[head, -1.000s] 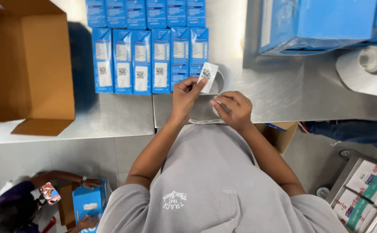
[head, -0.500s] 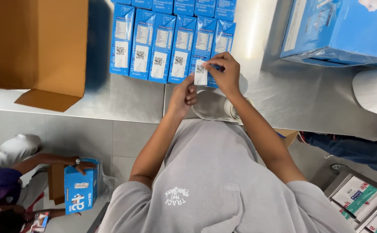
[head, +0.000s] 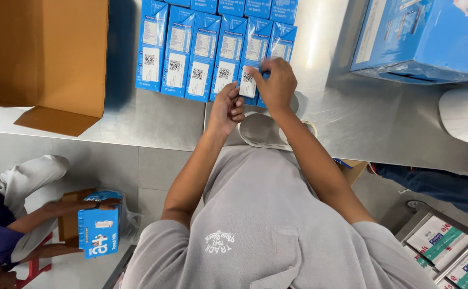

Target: The person labels milk cartons by hand and then stacks them into a large cardboard box.

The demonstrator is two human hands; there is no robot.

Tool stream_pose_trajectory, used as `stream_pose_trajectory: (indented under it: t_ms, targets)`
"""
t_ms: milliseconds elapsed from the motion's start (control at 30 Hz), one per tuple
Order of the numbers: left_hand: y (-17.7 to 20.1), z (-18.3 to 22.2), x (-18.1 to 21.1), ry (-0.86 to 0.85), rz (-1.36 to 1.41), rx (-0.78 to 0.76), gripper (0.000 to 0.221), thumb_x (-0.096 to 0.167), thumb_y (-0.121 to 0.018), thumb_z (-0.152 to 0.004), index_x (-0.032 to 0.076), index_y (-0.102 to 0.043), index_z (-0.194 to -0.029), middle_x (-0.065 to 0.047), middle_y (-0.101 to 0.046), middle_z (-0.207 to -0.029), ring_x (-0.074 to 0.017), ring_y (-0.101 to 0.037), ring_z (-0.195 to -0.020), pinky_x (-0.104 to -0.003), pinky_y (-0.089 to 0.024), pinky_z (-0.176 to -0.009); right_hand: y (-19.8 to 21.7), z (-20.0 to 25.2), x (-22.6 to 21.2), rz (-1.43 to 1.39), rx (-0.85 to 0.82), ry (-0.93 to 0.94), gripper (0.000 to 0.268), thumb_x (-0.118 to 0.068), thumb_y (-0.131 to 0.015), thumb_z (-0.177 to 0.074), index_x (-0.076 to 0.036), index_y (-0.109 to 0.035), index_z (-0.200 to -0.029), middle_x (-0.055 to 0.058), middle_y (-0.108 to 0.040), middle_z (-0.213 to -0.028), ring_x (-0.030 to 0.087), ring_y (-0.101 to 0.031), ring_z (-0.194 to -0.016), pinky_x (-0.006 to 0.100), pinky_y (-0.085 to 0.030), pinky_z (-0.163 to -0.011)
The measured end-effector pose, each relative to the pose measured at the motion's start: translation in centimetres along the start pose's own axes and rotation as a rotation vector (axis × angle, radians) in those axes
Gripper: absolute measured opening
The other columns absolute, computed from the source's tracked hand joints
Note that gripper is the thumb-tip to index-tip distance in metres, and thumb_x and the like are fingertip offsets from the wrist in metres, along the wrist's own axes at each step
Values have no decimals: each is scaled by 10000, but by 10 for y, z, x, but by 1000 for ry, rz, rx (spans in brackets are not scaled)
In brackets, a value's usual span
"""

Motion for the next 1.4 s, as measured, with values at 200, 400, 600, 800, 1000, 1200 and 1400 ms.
stream_pose_trajectory:
  t_ms: [200,400,600,800,1000,1200,1400]
  targets:
    - [25,-9,-19,79,128,-39,376,447,-654,-962,101,-523,-893,35,-442,-681,-83,-319,-507,-271,-223,-451,-13,-16,20,50,-276,-253,838,-659,-868,-784,-83,-528,-1290,24,-636,-738,150,-630,-676,331,-468,-618]
    - [45,48,-38,-161,-216,51,433,390,-603,-986,-14,-735,-1069,67,-416,-650,-41,-295,-503,-246,-214,-447,23,31,-16,-37,-157,218,941,-563,-936,-678,0,-519,-1307,129,-616,-974,300,-578,-932,409,-506,-799]
    - [20,54,-31,-687,-787,97,207,213,-704,-996,10,-743,-1018,76,-609,-761,6,-488,-662,-199,-380,-556,80,75,42,-298,1,-93,755,-472,-932,-846,-52,-556,-1348,120,-632,-1248,299,-621,-1191,430,-512,-1002]
    - [-85,78,-20,-950,-1296,-20,212,192,-762,-904,24,-740,-1031,-82,-695,-883,-188,-627,-740,-338,-513,-660,95,87,107,-15,-39,-228,578,-211,-868,-771,44,-575,-1199,203,-616,-1126,282,-666,-873,414,-525,-766]
    - [-123,39,-59,-1011,-1725,-203,400,314,-869,-824,-16,-706,-981,-184,-638,-979,-380,-553,-1002,-484,-477,-881,99,86,106,-234,34,-450,112,-91,-762,-816,14,-726,-831,60,-713,-687,151,-706,-613,289,-565,-624]
    - [-110,18,-68,-1158,-1484,-213,155,87,-745,-926,52,-766,-1075,-114,-744,-991,-322,-682,-960,-431,-538,-872,92,97,131,-986,56,-629,288,-179,-844,-897,18,-673,-1019,63,-721,-912,108,-675,-783,275,-566,-735]
    - [-92,0,-46,-539,-691,-298,231,150,-756,-948,-21,-738,-1103,-44,-750,-935,-54,-673,-804,-215,-561,-727,100,106,130,-889,51,-704,564,-155,-767,-1000,-30,-410,-1419,24,-593,-1295,105,-621,-1095,272,-525,-969]
Point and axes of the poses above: each hand's wrist, its own z-axis away from the middle knuckle, its own y-axis out of the back of the hand, x = y × z, the point moved 6 cm from there along -z, towards the middle knuckle
